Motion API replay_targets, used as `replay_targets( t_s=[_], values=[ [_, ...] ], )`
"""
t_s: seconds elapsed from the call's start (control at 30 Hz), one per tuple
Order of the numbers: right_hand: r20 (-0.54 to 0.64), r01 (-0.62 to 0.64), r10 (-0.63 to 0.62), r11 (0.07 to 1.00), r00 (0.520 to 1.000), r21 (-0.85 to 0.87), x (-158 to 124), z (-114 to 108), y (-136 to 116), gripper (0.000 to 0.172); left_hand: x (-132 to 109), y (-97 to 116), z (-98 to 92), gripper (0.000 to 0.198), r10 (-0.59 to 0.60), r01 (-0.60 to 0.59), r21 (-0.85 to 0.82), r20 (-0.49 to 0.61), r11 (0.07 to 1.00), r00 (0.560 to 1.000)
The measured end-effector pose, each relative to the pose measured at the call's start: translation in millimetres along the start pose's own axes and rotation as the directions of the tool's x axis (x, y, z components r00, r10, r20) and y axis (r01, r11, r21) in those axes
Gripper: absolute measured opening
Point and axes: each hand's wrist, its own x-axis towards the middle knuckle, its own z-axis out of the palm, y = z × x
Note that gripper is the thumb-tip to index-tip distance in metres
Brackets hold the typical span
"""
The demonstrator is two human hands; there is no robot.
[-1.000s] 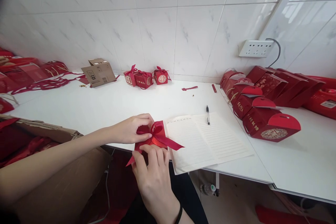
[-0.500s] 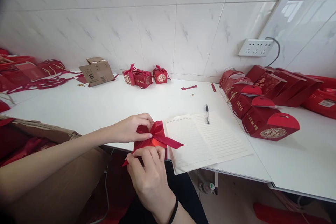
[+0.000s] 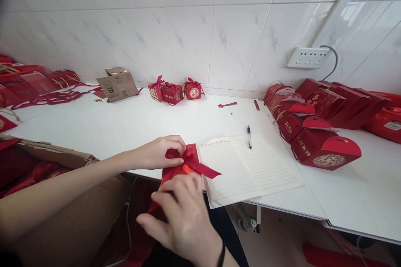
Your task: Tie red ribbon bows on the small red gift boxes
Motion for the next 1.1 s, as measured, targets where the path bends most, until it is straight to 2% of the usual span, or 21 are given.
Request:
replay_targets(
  t_s=[0.1, 0.17, 0.2, 0.27, 0.33, 0.37, 0.53, 0.67, 0.73, 0.8, 0.87, 0.93, 1.03, 1.1],
  values=[
    [-0.098, -0.200, 0.190, 0.974, 0.977, -0.109, 3, -24, 19, 0.025, 0, 0, -0.1, 0.008, 0.017, -0.017, 0.009, 0.002, 1.000, 1.000],
    [-0.151, -0.394, 0.370, 0.898, 0.917, -0.193, 2, -34, 34, 0.026, 0, 0, 0.1, 0.007, 0.007, -0.007, 0.004, 0.002, 1.000, 1.000],
    [-0.132, -0.482, 0.464, 0.852, 0.876, -0.203, 1, -37, 40, 0.029, 0, 1, 0.1, 0.008, -0.002, 0.002, 0.002, 0.001, 1.000, 1.000],
    [-0.019, -0.615, 0.622, 0.769, 0.783, -0.173, -1, -37, 48, 0.035, -1, 1, 0.1, 0.010, -0.016, 0.016, -0.001, -0.002, 1.000, 1.000],
    [0.082, -0.688, 0.698, 0.715, 0.711, -0.125, -4, -35, 51, 0.038, -1, 2, -0.1, 0.010, -0.017, 0.017, -0.001, -0.004, 1.000, 1.000],
    [0.106, -0.702, 0.709, 0.705, 0.697, -0.101, -5, -33, 51, 0.038, -1, 2, -0.1, 0.010, -0.012, 0.012, 0.001, -0.002, 1.000, 1.000],
    [0.182, -0.707, 0.698, 0.707, 0.692, -0.027, -5, -36, 44, 0.036, -1, 3, 0.0, 0.006, -0.005, 0.005, 0.013, 0.003, 1.000, 1.000],
    [0.291, -0.708, 0.689, 0.704, 0.664, -0.054, -2, -45, 38, 0.035, -1, 3, -0.2, 0.006, -0.003, 0.003, 0.004, 0.006, 1.000, 1.000],
    [0.306, -0.697, 0.684, 0.712, 0.662, -0.083, -2, -49, 38, 0.035, -1, 3, -0.5, 0.007, 0.001, -0.001, 0.016, 0.005, 1.000, 1.000],
    [0.224, -0.681, 0.685, 0.725, 0.693, -0.109, 0, -54, 40, 0.032, -1, 3, -0.8, 0.007, 0.007, -0.007, 0.029, 0.007, 1.000, 1.000],
    [0.081, -0.659, 0.669, 0.743, 0.739, -0.122, 3, -56, 45, 0.029, -1, 3, -1.0, 0.006, 0.013, -0.013, 0.026, 0.008, 1.000, 1.000],
    [0.027, -0.623, 0.628, 0.776, 0.778, -0.097, 10, -56, 51, 0.026, -1, 3, -0.9, 0.004, 0.021, -0.021, 0.013, 0.009, 1.000, 1.000],
    [0.161, -0.555, 0.549, 0.832, 0.820, -0.012, 23, -48, 60, 0.022, -1, 2, -0.3, 0.004, 0.024, -0.024, 0.011, 0.004, 1.000, 1.000],
    [0.271, -0.544, 0.517, 0.839, 0.812, 0.030, 31, -40, 66, 0.019, -1, 1, 0.4, 0.006, 0.017, -0.017, 0.013, 0.002, 1.000, 1.000]
  ],
)
